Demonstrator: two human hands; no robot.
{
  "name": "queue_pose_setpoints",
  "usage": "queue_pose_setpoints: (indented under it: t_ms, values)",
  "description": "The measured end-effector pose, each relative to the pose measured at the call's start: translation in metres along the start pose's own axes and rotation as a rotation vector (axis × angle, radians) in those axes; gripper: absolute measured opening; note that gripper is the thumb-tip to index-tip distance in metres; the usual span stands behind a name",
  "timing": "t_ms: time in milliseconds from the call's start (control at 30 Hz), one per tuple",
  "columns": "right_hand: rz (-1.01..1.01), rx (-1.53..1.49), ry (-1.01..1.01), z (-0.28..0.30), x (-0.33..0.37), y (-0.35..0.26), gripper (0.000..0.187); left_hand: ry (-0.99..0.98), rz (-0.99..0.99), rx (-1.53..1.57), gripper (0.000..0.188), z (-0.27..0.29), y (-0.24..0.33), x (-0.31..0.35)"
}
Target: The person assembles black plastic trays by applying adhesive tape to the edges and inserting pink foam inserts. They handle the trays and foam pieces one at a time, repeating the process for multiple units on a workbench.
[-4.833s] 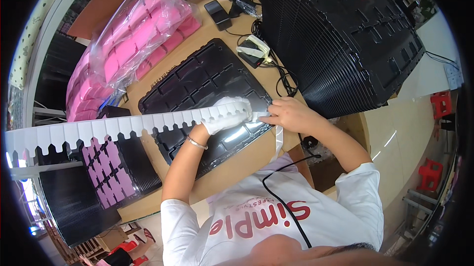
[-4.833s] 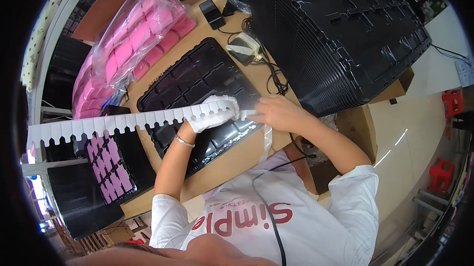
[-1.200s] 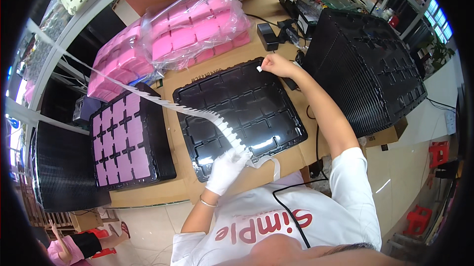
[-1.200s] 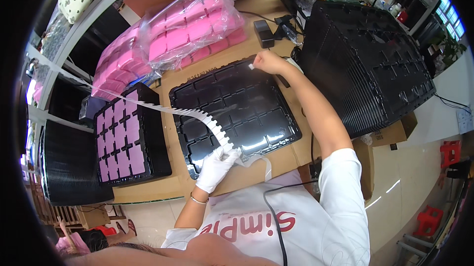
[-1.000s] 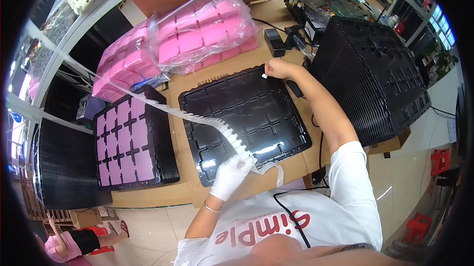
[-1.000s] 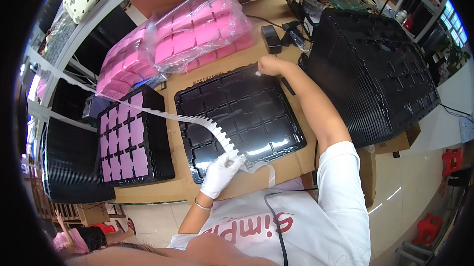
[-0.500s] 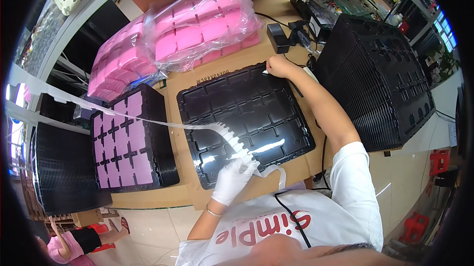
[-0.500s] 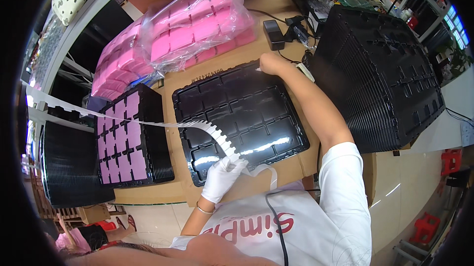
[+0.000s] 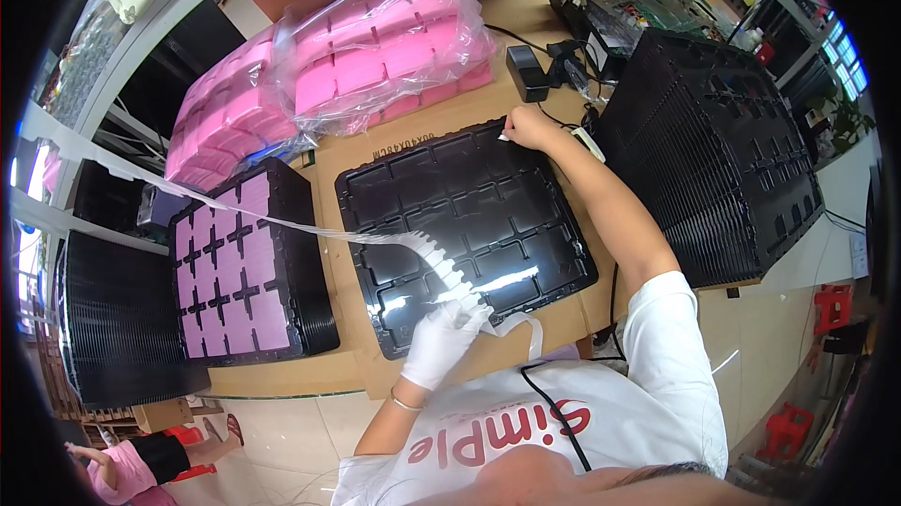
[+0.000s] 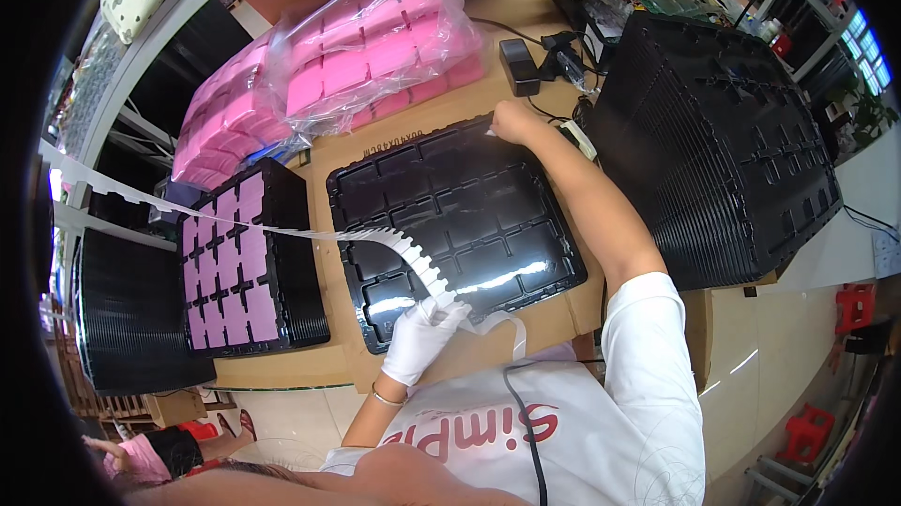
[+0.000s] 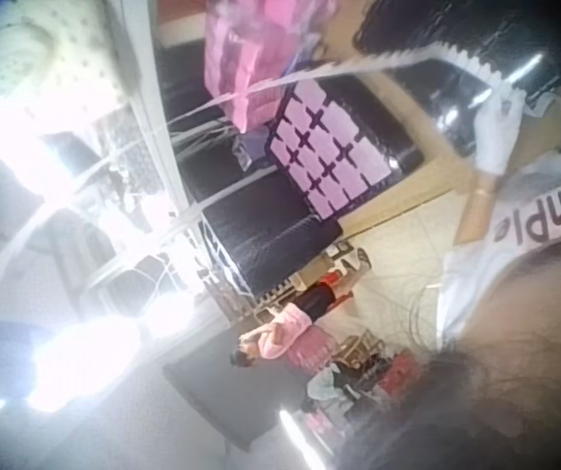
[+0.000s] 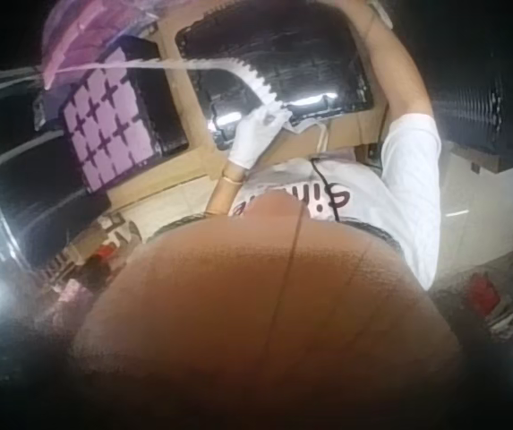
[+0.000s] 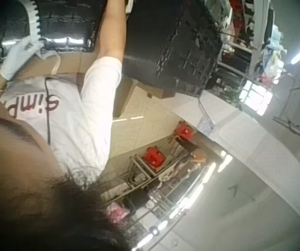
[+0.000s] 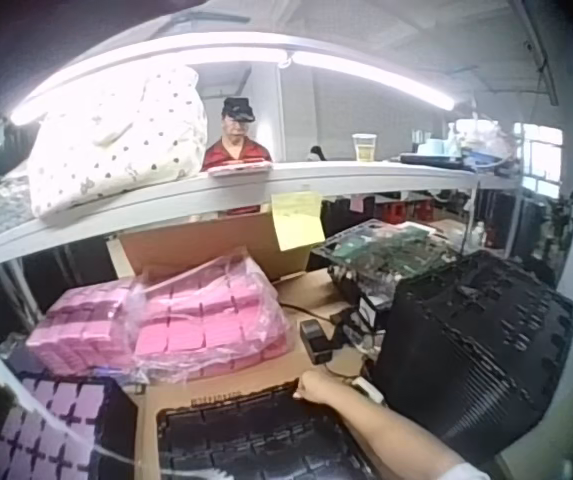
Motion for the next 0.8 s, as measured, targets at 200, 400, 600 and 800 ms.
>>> queue_pose_setpoints:
  t_ms: [200,400,600,800]
  values:
    - [-0.015,-0.057,-0.038,0.005,0.003,-0.011,0.022,-0.019,0.027,-0.002,0.026,-0.001,-0.004,0.000]
    - [-0.046,-0.120,0.016,0.004,0.005,-0.005,0.018,-0.059,0.048,0.041,0.024,0.000,0.001,0.001]
    - [-0.058,-0.048,0.004,-0.003,-0.002,0.004,0.020,-0.044,0.057,0.027,0.023,0.000,0.000,0.000]
    - [-0.038,-0.049,0.026,0.001,-0.001,0.000,0.020,-0.060,0.080,-0.024,0.030,-0.005,-0.012,-0.002]
Point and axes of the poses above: each hand's wrist, its own x-axis away from the middle knuckle, its own z-axis out of the back of the hand, y = z × x, the point moved 9 cm from there along -x, towards the middle knuckle, and after that the axes turned 15 degrees about z, right-handed, at the moved point
